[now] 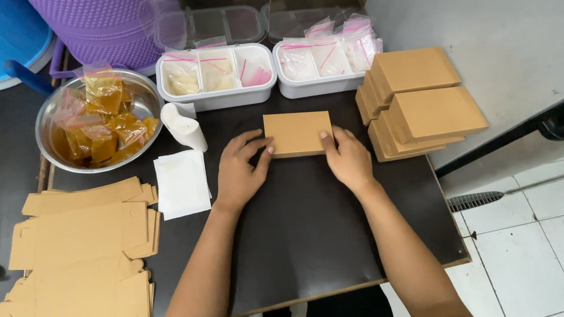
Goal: The person folds a flat cardboard piece into a small box, places a white paper inside, and adds two small sealed packets of food. The person closes the box and stacks it with others, then begins folding another flat cardboard piece.
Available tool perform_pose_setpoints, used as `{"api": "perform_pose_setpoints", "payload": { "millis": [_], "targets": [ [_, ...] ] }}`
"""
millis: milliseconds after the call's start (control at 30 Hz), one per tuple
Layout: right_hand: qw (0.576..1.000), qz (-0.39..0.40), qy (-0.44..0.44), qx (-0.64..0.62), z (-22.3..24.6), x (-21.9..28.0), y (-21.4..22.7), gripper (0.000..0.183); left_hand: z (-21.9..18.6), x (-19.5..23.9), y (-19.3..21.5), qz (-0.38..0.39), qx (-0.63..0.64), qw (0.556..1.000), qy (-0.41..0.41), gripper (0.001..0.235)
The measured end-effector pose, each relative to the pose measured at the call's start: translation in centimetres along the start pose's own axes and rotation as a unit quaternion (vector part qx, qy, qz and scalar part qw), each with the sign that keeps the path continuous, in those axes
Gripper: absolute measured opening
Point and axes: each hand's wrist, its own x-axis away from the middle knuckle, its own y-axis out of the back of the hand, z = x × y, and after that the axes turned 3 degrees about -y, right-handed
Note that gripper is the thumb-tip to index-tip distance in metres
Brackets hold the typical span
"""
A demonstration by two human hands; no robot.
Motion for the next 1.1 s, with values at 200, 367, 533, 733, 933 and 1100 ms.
{"api": "perform_pose_setpoints", "payload": {
  "millis": [200, 367, 533, 733, 933, 1100],
  "targets": [
    [1.0, -0.006, -0.001, 0.02, -0.2, 0.1, -1.0, 0.059, -0.7, 0.1, 0.1, 0.071, -0.108, 0.984, 0.125, 0.059],
    [0.991, -0.021, 0.079, -0.109, 1.7, 1.0, -0.2, 0.053, -1.5, 0.0, -0.2, 0.162, -0.038, 0.978, 0.123, 0.063],
    [0.953, -0.047, 0.086, -0.288, 0.1, 0.0, -2.3, 0.052, -4.3, -0.6, 0.8, 0.091, 0.11, 0.977, 0.16, 0.054],
    [0.928, -0.052, 0.076, -0.36, 0.6, 0.3, -2.4, 0.054, -2.5, 0.0, 0.0, 0.05, 0.191, 0.948, 0.25, 0.039],
    [0.919, -0.054, 0.079, -0.384, -0.3, -0.2, -3.8, 0.047, -2.0, 0.7, -0.3, 0.015, 0.275, 0.94, 0.199, 0.063],
    [0.901, -0.078, 0.106, -0.414, -1.5, 0.1, -4.9, 0.04, -2.7, 2.0, -0.6, 0.003, 0.307, 0.946, 0.102, 0.067]
  ]
}}
